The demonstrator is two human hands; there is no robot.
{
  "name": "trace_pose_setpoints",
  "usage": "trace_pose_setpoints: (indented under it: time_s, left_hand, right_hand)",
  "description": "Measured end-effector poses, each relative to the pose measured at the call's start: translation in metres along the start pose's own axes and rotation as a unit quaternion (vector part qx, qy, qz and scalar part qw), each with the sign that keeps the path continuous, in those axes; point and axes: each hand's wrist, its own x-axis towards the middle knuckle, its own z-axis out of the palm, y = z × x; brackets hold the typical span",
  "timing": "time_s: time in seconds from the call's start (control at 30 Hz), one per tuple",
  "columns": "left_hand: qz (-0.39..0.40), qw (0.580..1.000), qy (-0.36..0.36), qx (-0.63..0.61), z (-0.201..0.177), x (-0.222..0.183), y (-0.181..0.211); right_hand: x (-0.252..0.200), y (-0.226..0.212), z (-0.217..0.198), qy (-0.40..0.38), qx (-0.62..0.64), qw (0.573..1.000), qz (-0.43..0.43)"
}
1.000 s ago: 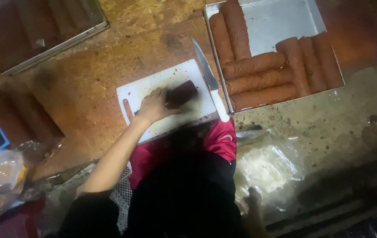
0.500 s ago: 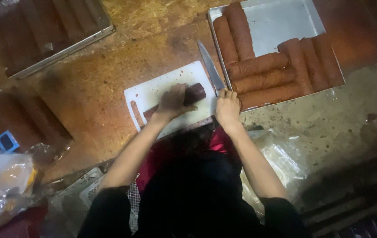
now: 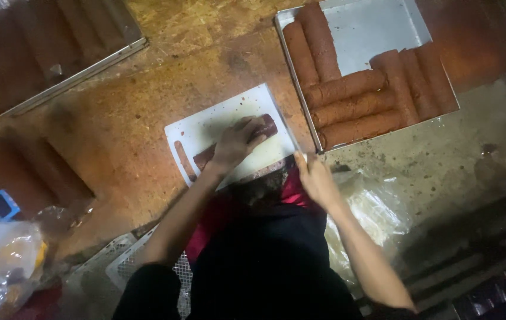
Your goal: Cutting long brown pastry rolls into segments and arranging them neatly in a metal tray.
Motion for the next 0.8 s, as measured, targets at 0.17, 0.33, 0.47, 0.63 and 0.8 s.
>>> trace_pose_setpoints:
  time_s: [0.17,0.33,0.47,0.63,0.8]
  left_hand:
    - [-0.010,1.000,-0.012,-0.004,-0.001,-0.001,0.005]
    - [-0.049,0.998,-0.040,-0.016,-0.013,0.007,0.014]
    - [-0.071,0.993,-0.025,-0.087,-0.015,0.011,0.018]
    - [-0.127,0.978,-0.064,-0.153,-0.015,0.021,0.011]
    - [-0.138,0.978,-0.110,-0.107,-0.012,0.021,0.000]
  right_hand:
    - [-0.036,-0.006,0.012,0.006,0.089,0.996,0.004]
    - [-0.053,-0.018,0.009,-0.024,0.072,0.996,0.049]
    - [-0.071,-0.023,0.001,-0.058,0.053,0.990,0.118]
    - [-0.067,-0.004,0.008,-0.049,0.047,0.995,0.066]
    - [0.051,-0.011,0.045,-0.067,-0.012,0.989,-0.128]
